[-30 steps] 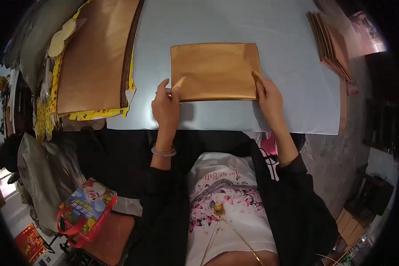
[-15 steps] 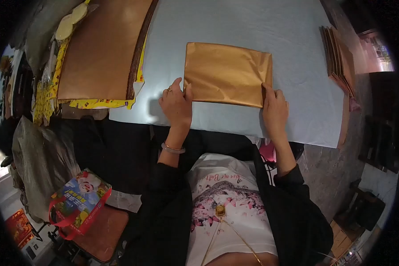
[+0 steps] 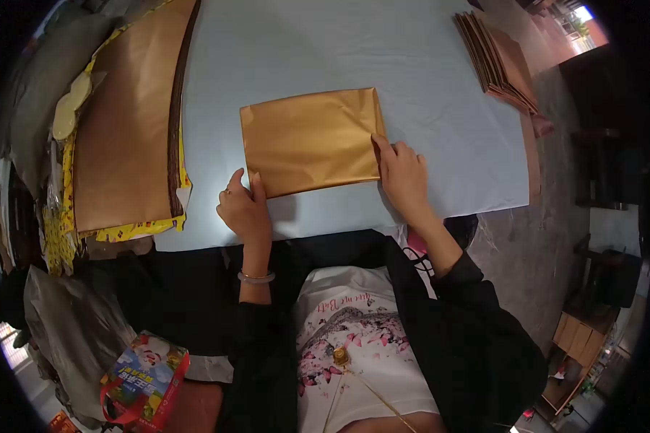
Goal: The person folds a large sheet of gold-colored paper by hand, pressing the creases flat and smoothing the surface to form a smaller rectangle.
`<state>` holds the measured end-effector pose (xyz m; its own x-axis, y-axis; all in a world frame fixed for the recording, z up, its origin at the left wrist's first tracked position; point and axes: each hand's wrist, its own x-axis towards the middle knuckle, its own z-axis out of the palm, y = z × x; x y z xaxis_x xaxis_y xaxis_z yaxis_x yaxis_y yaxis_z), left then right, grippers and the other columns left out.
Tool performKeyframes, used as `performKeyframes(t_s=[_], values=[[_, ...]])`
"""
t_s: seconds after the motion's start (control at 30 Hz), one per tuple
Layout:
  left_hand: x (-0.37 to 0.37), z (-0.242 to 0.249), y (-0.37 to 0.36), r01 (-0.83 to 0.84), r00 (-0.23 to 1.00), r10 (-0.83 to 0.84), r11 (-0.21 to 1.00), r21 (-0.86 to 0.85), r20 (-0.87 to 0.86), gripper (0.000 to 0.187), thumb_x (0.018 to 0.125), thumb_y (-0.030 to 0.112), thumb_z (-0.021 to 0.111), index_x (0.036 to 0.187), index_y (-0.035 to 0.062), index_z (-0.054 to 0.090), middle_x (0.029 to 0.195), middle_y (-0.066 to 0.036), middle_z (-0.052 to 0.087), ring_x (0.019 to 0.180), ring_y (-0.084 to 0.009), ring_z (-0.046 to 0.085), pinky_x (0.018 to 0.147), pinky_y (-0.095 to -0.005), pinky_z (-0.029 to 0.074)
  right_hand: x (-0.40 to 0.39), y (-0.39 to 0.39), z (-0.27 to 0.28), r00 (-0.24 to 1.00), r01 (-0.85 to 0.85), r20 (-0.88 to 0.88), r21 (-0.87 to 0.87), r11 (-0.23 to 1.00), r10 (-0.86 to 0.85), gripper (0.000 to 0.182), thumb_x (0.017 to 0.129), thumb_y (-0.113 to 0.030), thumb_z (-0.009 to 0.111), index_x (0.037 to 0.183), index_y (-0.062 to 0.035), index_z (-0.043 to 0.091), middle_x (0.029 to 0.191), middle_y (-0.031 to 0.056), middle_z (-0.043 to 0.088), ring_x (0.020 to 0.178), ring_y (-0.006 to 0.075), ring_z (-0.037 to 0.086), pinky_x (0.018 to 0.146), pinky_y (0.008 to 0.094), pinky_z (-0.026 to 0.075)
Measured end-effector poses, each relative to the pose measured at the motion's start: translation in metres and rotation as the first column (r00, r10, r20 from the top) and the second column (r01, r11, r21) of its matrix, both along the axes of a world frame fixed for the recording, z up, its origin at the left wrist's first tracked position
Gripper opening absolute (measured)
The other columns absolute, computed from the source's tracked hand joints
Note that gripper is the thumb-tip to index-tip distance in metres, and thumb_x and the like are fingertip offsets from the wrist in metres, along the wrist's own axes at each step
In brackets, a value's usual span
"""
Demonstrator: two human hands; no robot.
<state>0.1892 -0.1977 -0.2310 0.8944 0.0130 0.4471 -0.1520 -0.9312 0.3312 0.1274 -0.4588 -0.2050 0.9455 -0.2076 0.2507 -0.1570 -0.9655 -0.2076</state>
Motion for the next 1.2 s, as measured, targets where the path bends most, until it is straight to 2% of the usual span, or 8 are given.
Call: performKeyframes(t_s=[0.27, 0.53, 0.57, 0.77, 0.83, 0.9, 1.07, 1.2], values=[[0.001, 0.003, 0.002, 0.036, 0.999, -0.038, 0.998, -0.056, -0.030, 0.029, 0.086, 0.028, 0.064, 0.104, 0.0052, 0.062, 0.059, 0.000, 0.050, 0.064, -0.0197, 0.051, 0.060, -0.0355, 0.036, 0.002, 0.001, -0.008, 1.000, 0.012, 0.011, -0.040, 0.999, -0.011, 0.036, 0.087, -0.014, 0.053, 0.122, -0.0135, 0.055, 0.084, 0.0065, 0.053, 0.077, 0.0225, 0.054, 0.069, 0.0358, 0.038], [0.000, 0.007, -0.001, 0.024, 0.998, -0.023, 1.000, 0.007, -0.057, 0.034, 0.089, 0.032, 0.059, 0.105, 0.0027, 0.063, 0.064, -0.003, 0.055, 0.063, -0.0224, 0.051, 0.060, -0.0377, 0.037, 0.000, -0.002, -0.003, 0.997, 0.005, 0.083, 0.002, 1.000, -0.005, 0.039, 0.085, -0.015, 0.056, 0.123, -0.0104, 0.055, 0.083, 0.0069, 0.047, 0.075, 0.0226, 0.050, 0.065, 0.0361, 0.035], [0.000, 0.006, -0.001, 0.018, 0.998, -0.017, 1.000, 0.021, -0.053, 0.034, 0.090, 0.033, 0.059, 0.106, 0.0027, 0.063, 0.064, -0.004, 0.055, 0.063, -0.0226, 0.051, 0.060, -0.0376, 0.038, -0.001, -0.002, -0.005, 0.998, 0.038, 0.043, 0.013, 0.999, -0.038, 0.040, 0.088, -0.017, 0.053, 0.127, -0.0167, 0.053, 0.085, 0.0074, 0.049, 0.080, 0.0218, 0.052, 0.070, 0.0358, 0.036], [-0.001, 0.009, -0.003, -0.031, 0.992, 0.033, 0.999, 0.017, -0.120, 0.034, 0.090, 0.034, 0.058, 0.107, 0.0043, 0.063, 0.065, -0.004, 0.056, 0.066, -0.0227, 0.051, 0.063, -0.0375, 0.038, -0.001, -0.005, -0.008, 0.997, 0.049, 0.066, -0.005, 0.999, -0.048, 0.040, 0.088, -0.020, 0.054, 0.127, -0.0163, 0.053, 0.084, 0.0062, 0.048, 0.079, 0.0213, 0.049, 0.071, 0.0349, 0.035], [0.000, 0.006, -0.002, -0.014, 0.999, 0.015, 1.000, 0.022, -0.051, 0.034, 0.089, 0.034, 0.059, 0.107, 0.0047, 0.063, 0.066, -0.004, 0.056, 0.067, -0.0232, 0.052, 0.063, -0.0378, 0.038, -0.002, -0.007, -0.009, 0.996, 0.026, 0.084, -0.017, 1.000, -0.025, 0.041, 0.088, -0.022, 0.054, 0.128, -0.0166, 0.053, 0.085, 0.0059, 0.048, 0.079, 0.0214, 0.048, 0.070, 0.0346, 0.035], [0.001, 0.005, -0.001, -0.038, 0.992, 0.036, 0.999, -0.016, -0.123, 0.033, 0.089, 0.033, 0.060, 0.106, 0.0058, 0.063, 0.067, -0.004, 0.057, 0.068, -0.0241, 0.052, 0.064, -0.0385, 0.039, -0.002, -0.008, -0.013, 0.996, 0.021, 0.089, -0.017, 1.000, -0.019, 0.041, 0.088, -0.022, 0.054, 0.128, -0.0170, 0.052, 0.085, 0.0058, 0.048, 0.079, 0.0215, 0.048, 0.071, 0.0346, 0.036], [0.002, 0.004, -0.003, -0.077, 0.989, 0.087, 0.993, 0.087, -0.118, 0.031, 0.088, 0.035, 0.059, 0.109, 0.0112, 0.062, 0.085, -0.006, 0.065, 0.079, -0.0267, 0.057, 0.067, -0.0412, 0.041, -0.001, -0.007, -0.016, 0.996, 0.045, 0.083, -0.059, 0.997, -0.040, 0.040, 0.090, -0.025, 0.052, 0.129, -0.0194, 0.052, 0.087, 0.0053, 0.048, 0.081, 0.0217, 0.049, 0.073, 0.0349, 0.037], [0.002, 0.001, -0.003, -0.097, 0.982, 0.107, 0.993, 0.071, -0.154, 0.031, 0.088, 0.036, 0.058, 0.108, 0.0117, 0.062, 0.091, -0.006, 0.066, 0.084, -0.0270, 0.058, 0.071, -0.0408, 0.041, -0.002, -0.009, -0.014, 0.993, 0.010, 0.121, -0.066, 0.998, -0.002, 0.040, 0.088, -0.023, 0.055, 0.128, -0.0158, 0.053, 0.085, 0.0058, 0.046, 0.080, 0.0220, 0.046, 0.072, 0.0349, 0.035]])
